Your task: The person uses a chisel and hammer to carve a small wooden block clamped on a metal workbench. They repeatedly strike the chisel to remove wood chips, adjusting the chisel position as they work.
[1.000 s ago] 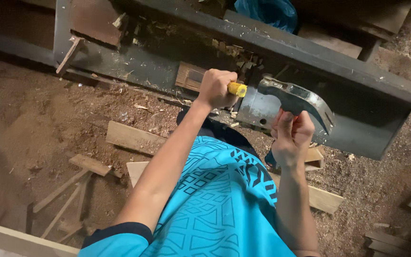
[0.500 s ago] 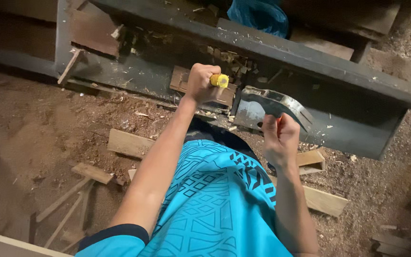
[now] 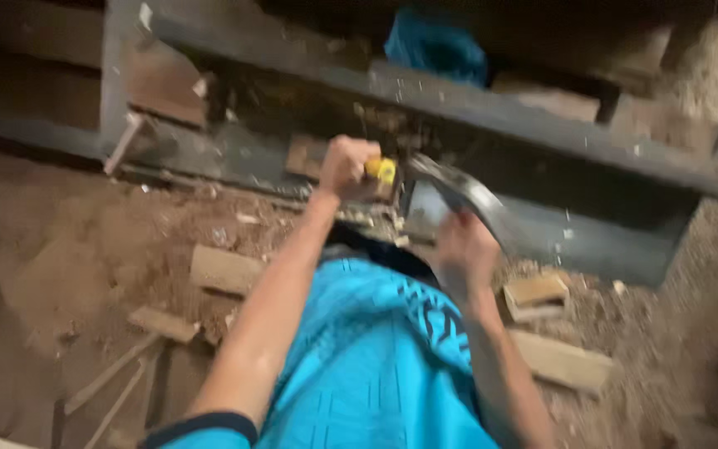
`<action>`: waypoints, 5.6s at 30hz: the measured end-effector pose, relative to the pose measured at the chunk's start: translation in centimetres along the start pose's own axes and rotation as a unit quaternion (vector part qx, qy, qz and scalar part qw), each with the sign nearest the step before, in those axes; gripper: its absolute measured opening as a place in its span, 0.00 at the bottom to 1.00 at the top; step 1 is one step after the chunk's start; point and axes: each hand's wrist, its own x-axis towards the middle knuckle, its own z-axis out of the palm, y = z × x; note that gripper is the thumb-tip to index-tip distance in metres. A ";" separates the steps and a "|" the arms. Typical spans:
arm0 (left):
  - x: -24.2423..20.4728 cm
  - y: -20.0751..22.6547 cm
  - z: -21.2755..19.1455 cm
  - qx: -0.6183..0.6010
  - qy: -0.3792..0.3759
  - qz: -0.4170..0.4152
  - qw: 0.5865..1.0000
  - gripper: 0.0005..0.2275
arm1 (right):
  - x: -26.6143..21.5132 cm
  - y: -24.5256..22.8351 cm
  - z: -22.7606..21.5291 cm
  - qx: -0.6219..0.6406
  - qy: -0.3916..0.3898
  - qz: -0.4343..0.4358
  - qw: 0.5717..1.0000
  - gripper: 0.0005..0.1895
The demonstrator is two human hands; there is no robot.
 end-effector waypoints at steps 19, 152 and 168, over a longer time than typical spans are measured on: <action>1.1 -1.5 -4.5 -0.062 0.032 -0.028 0.997 0.13 | 0.2 -2.1 2.8 -0.018 0.010 -0.026 0.999 0.10; 2.2 -6.8 -11.4 -0.110 0.034 -0.070 0.991 0.11 | 2.3 -12.3 9.5 -0.175 0.068 -0.162 0.969 0.07; 1.3 -7.0 -12.1 -0.115 0.065 -0.052 0.990 0.12 | 3.6 -9.3 13.9 -0.196 -0.018 -0.068 0.978 0.13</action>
